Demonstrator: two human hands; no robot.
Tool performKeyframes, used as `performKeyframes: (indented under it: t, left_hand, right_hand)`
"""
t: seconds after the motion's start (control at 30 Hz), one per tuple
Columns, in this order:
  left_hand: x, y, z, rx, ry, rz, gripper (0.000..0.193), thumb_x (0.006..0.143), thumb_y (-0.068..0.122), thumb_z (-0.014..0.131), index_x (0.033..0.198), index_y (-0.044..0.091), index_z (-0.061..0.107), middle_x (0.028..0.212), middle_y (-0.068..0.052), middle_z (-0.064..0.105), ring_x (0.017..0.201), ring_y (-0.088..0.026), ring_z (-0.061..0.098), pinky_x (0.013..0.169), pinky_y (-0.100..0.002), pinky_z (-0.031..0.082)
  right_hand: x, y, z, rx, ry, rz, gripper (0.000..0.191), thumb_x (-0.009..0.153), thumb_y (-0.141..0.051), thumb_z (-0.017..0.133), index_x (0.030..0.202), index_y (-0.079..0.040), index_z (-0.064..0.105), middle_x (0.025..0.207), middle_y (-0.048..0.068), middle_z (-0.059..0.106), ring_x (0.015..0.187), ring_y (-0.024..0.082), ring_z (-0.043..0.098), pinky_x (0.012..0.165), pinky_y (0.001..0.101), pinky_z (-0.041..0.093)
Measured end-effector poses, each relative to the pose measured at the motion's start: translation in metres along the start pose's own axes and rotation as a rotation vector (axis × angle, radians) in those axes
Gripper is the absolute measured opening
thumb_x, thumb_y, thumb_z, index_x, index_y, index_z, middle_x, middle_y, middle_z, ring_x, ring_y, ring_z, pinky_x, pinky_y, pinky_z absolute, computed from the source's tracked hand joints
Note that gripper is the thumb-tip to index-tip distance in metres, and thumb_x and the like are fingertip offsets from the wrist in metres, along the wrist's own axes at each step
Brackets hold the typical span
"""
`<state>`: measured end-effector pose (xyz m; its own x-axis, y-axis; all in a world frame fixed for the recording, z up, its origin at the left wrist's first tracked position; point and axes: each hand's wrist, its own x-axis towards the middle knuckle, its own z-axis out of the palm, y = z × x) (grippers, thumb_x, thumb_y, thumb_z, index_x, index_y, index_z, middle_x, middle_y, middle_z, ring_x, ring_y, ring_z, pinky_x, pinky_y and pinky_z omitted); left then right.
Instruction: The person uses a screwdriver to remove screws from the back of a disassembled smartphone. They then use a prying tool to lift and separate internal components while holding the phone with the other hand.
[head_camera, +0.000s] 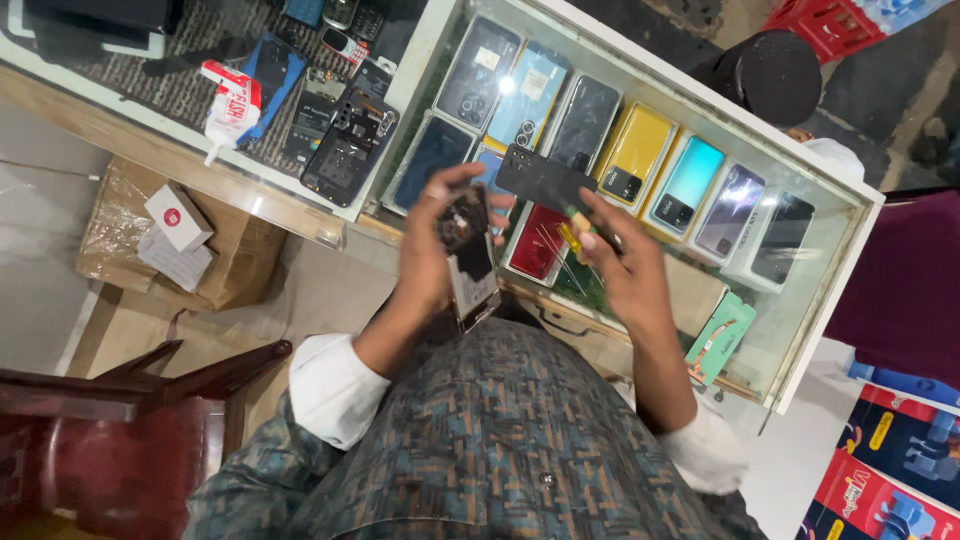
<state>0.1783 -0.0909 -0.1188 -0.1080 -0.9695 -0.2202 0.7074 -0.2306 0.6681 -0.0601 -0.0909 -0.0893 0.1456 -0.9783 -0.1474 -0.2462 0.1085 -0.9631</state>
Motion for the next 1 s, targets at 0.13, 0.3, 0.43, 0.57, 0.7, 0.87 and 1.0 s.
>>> performKeyframes:
  t: [0.13, 0.3, 0.43, 0.57, 0.7, 0.87, 1.0]
  left_hand:
    - [0.002, 0.026, -0.011, -0.226, 0.019, -0.159, 0.068, 0.105, 0.055, 0.028, 0.143, 0.003, 0.049, 0.134, -0.025, 0.064, 0.115, -0.032, 0.069, 0.093, -0.051, 0.06]
    - [0.0, 0.045, -0.014, -0.324, -0.086, -0.308, 0.08, 0.103, 0.064, 0.027, 0.147, 0.001, 0.048, 0.137, -0.027, 0.061, 0.119, -0.037, 0.066, 0.093, -0.057, 0.059]
    - [0.007, 0.059, -0.025, -0.274, -0.116, -0.323, 0.081, 0.102, 0.066, 0.029, 0.147, 0.001, 0.048, 0.134, -0.029, 0.062, 0.116, -0.036, 0.068, 0.091, -0.056, 0.061]
    - [0.017, 0.077, -0.042, -0.261, -0.113, -0.285, 0.078, 0.103, 0.065, 0.03, 0.145, 0.002, 0.048, 0.128, -0.029, 0.064, 0.111, -0.034, 0.07, 0.088, -0.055, 0.062]
    - [0.026, 0.093, -0.053, -0.269, -0.134, -0.267, 0.077, 0.104, 0.064, 0.029, 0.145, 0.003, 0.049, 0.123, -0.027, 0.066, 0.107, -0.033, 0.071, 0.087, -0.055, 0.063]
    - [0.033, 0.109, -0.057, -0.327, -0.259, -0.269, 0.079, 0.108, 0.066, 0.026, 0.149, 0.001, 0.045, 0.117, -0.026, 0.067, 0.103, -0.033, 0.072, 0.087, -0.055, 0.063]
    - [0.043, 0.113, -0.053, -0.356, -0.374, -0.312, 0.083, 0.108, 0.069, 0.025, 0.153, 0.002, 0.042, 0.115, -0.027, 0.067, 0.099, -0.034, 0.072, 0.086, -0.054, 0.062]
  right_hand:
    - [0.057, 0.014, 0.038, -0.084, 0.041, -0.097, 0.027, 0.092, -0.004, 0.066, 0.118, 0.0, 0.064, 0.097, 0.005, 0.067, 0.086, 0.012, 0.064, 0.078, 0.0294, 0.054]
    - [0.1, -0.006, 0.083, -0.614, 0.222, -0.262, 0.012, 0.088, -0.006, 0.074, 0.101, -0.005, 0.075, 0.098, 0.013, 0.071, 0.091, 0.034, 0.07, 0.079, 0.0405, 0.054]
    - [0.124, -0.024, 0.109, -0.727, 0.247, -0.24, 0.01, 0.087, -0.011, 0.076, 0.096, -0.007, 0.076, 0.096, 0.012, 0.069, 0.089, 0.038, 0.067, 0.075, 0.0456, 0.051]
    - [0.139, -0.026, 0.128, -0.841, 0.257, -0.274, 0.01, 0.086, -0.014, 0.077, 0.092, -0.007, 0.074, 0.098, 0.011, 0.069, 0.087, 0.039, 0.067, 0.074, 0.0476, 0.052]
    - [0.151, -0.022, 0.142, -0.944, 0.226, -0.277, 0.008, 0.09, -0.014, 0.074, 0.096, -0.01, 0.072, 0.1, 0.01, 0.067, 0.082, 0.038, 0.068, 0.069, 0.0475, 0.053]
    - [0.156, -0.015, 0.152, -1.07, 0.098, -0.24, 0.017, 0.091, -0.016, 0.07, 0.105, -0.009, 0.063, 0.103, 0.014, 0.063, 0.073, 0.036, 0.067, 0.06, 0.0479, 0.051]
    - [0.156, -0.009, 0.144, -0.913, 0.215, -0.357, 0.017, 0.099, -0.014, 0.067, 0.112, -0.007, 0.058, 0.102, 0.014, 0.062, 0.079, 0.036, 0.066, 0.064, 0.0469, 0.049]
